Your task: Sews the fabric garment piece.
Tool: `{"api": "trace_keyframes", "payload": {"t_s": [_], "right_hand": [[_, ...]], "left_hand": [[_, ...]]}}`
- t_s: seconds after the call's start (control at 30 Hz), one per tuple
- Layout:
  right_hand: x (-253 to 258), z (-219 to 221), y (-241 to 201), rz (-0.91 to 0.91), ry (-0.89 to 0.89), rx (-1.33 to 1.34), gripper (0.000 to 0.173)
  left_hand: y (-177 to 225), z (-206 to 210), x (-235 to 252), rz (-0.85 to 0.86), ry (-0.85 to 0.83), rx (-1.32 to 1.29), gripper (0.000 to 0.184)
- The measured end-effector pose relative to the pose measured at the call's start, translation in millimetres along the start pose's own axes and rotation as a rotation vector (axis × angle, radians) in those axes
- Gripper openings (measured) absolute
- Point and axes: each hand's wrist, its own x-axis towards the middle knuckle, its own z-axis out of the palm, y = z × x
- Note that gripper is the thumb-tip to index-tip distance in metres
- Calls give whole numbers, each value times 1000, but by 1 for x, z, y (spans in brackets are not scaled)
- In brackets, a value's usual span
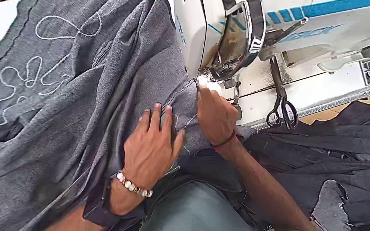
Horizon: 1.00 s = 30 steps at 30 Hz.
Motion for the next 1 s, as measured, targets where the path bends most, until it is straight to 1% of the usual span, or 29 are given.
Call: {"api": "trace_keyframes", "payload": {"t_s": [0.03, 0.07, 0.1, 0.13, 0.2, 0.23, 0.27, 0.3, 0.33, 0.37, 0.4, 0.43, 0.47, 0.5, 0.57, 0.63, 0.73, 0.87, 1.0], "right_hand": [[1, -1, 1, 26, -2, 5, 28], [1, -3, 2, 50, -12, 14, 26], [2, -5, 3, 69, -27, 31, 26], [3, -8, 3, 87, -48, 49, 27], [4, -15, 5, 114, -104, 82, 29], [5, -17, 5, 129, -122, 96, 30], [6, -17, 4, 148, -120, 116, 31], [5, -16, 4, 169, -108, 140, 32], [3, -16, 5, 174, -96, 170, 32], [3, -16, 6, 164, -93, 197, 32], [0, -16, 7, 145, -92, 222, 31], [-6, -14, 7, 108, -79, 226, 30], [-11, -12, 6, 61, -58, 206, 30], [-16, -11, 5, 23, -39, 171, 31], [-20, -12, 4, -1, -48, 143, 34], [-18, -14, 5, 20, -73, 164, 34], [-17, -10, 7, 3, -53, 146, 35], [-13, -14, 9, -71, -103, 114, 35], [-5, -15, 9, -74, -140, 88, 37]], "left_hand": [[-7, 16, -13, -28, -28, -58, 87], [-25, 31, -17, 0, -19, -106, 95], [-50, 40, -11, 69, 5, -140, 96], [-76, 42, 1, 161, -9, -172, 96], [-121, 32, 33, 336, -74, -223, 93], [-131, 22, 45, 374, -105, -187, 90], [-130, 7, 55, 369, -139, -120, 87], [-119, -8, 60, 355, -156, -88, 80], [-100, -21, 64, 343, -129, -125, 67], [-79, -29, 69, 337, -64, -206, 49], [-59, -32, 72, 337, 5, -319, 36], [-40, -30, 75, 332, 38, -441, 33], [-27, -21, 78, 333, 48, -532, 32], [-18, -7, 82, 346, 74, -545, 30], [-12, 21, 85, 380, 166, -439, 30], [-11, 32, 85, 385, 223, -376, 32], [-10, 32, 87, 359, 224, -354, 33], [-10, 32, 85, 336, 211, -335, 34], [-16, 33, 91, 357, 207, -301, 38]]}}
